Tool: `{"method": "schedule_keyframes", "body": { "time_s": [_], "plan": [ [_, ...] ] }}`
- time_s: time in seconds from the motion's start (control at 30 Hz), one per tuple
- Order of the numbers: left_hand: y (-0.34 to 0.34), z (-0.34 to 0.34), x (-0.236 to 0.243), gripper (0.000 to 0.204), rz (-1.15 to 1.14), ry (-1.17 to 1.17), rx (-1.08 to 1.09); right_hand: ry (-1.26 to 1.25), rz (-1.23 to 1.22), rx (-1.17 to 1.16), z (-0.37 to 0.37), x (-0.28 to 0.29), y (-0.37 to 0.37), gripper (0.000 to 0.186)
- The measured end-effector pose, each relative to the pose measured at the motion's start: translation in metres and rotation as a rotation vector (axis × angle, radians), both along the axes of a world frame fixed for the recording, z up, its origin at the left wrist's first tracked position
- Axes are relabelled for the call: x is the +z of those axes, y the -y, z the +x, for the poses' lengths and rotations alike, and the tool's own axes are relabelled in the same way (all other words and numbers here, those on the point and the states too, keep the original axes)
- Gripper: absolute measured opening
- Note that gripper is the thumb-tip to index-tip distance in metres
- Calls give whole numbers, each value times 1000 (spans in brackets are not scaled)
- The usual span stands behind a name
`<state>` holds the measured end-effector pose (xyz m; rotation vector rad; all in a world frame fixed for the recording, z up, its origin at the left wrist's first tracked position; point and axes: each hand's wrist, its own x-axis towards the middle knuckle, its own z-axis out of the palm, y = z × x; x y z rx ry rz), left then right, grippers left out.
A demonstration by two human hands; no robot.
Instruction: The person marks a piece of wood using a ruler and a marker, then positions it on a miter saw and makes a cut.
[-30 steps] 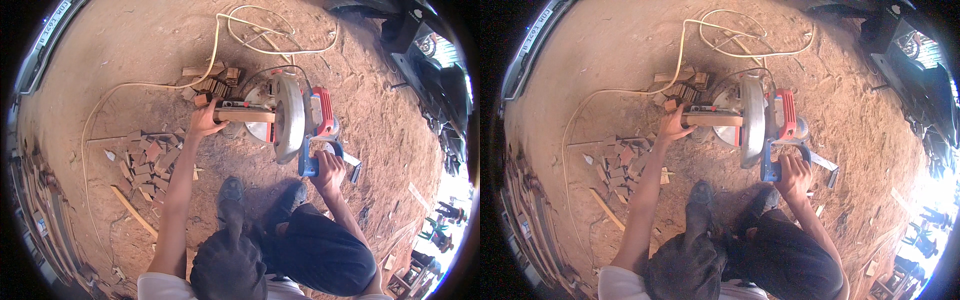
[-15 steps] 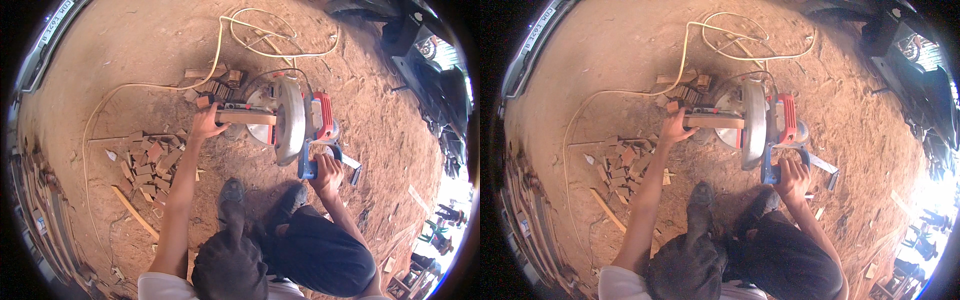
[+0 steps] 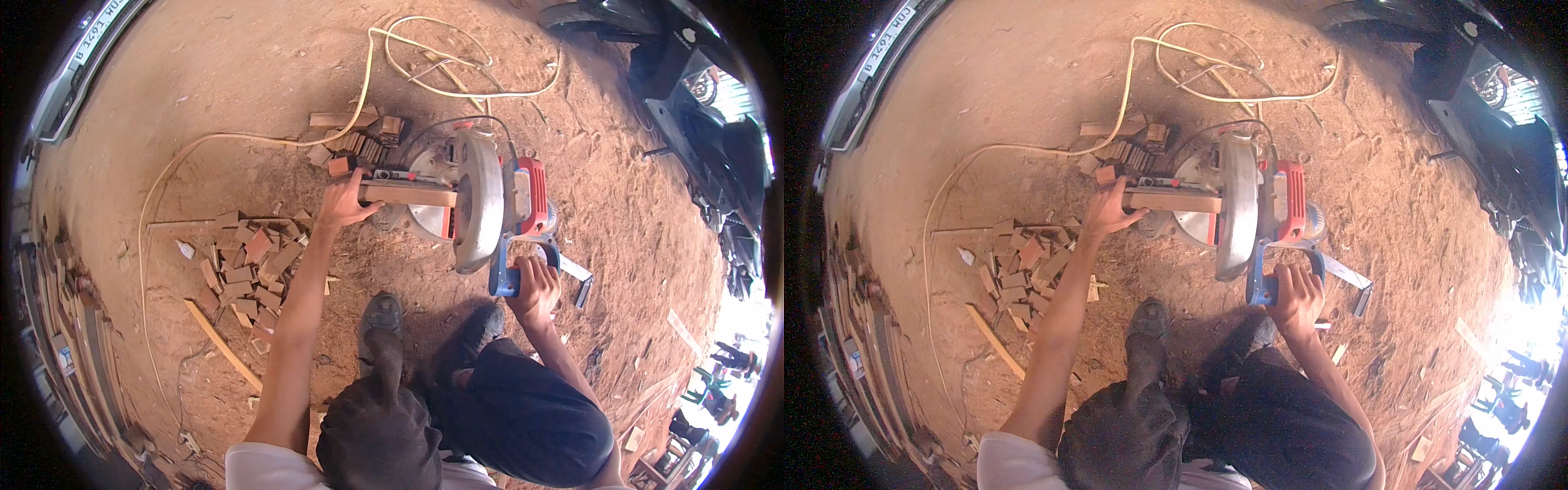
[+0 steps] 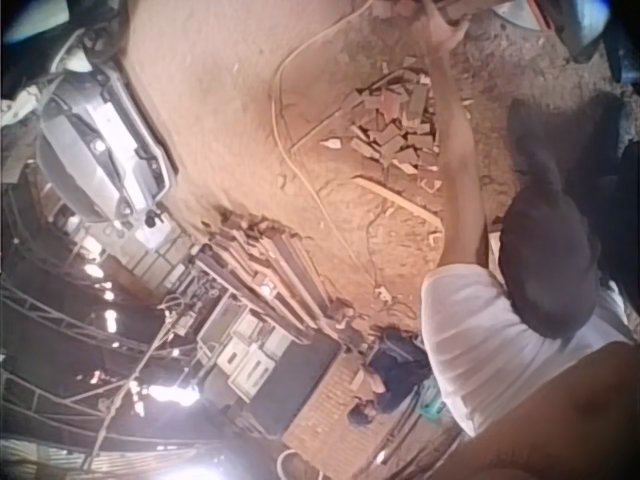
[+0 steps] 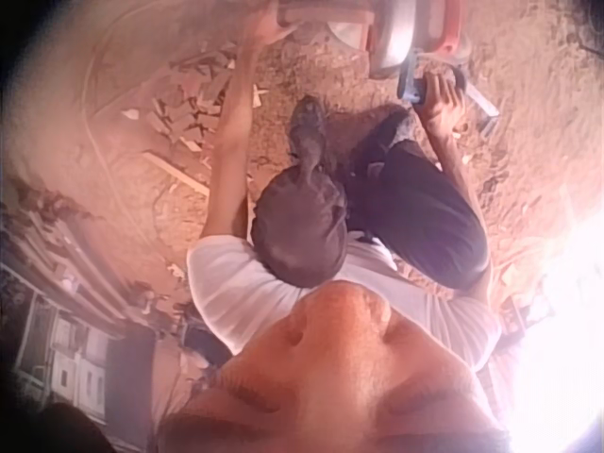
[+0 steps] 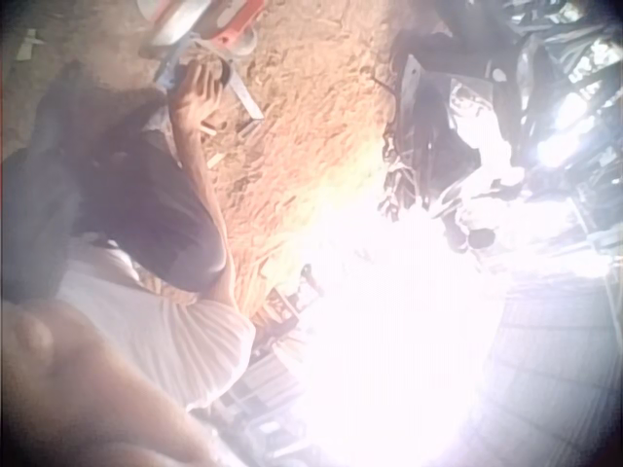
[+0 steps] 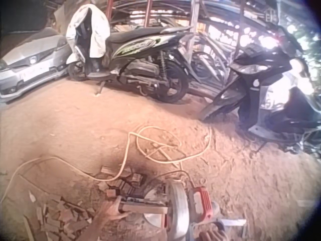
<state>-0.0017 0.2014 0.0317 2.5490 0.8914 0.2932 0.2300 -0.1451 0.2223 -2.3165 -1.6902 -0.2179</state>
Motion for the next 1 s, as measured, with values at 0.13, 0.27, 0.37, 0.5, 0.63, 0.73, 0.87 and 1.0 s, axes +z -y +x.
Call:
{"method": "schedule_keyframes", "body": {
  "time_s": [0.13, 0.27, 0.37, 0.5, 0.63, 0.73, 0.87, 1.0],
  "plan": [
    [1, 1, 2, 79, -19, 19, -10, -19, -17, -14, 0, -4, 2, 33],
    [1, 2, -1, 77, 10, 18, -6, -5, -6, -5, 0, -6, 4, 32],
    [0, 0, -3, 77, 9, 11, -13, -22, -10, -1, -1, -8, 4, 32],
    [0, 1, -5, 76, 33, 89, -37, -3, -12, -8, 1, -14, 7, 34],
    [-1, 0, -6, 74, 31, 63, -29, -25, -19, 1, -1, -13, 7, 35],
    [0, 1, -5, 73, 51, 121, -43, -53, -12, -7, -2, -15, 8, 38],
    [2, 0, -5, 73, 41, 96, -24, -38, 23, 2, -2, -20, 8, 39],
    [-1, 1, -8, 73, 25, 106, -41, 15, -18, -14, 1, -27, 12, 38]
  ]
}}
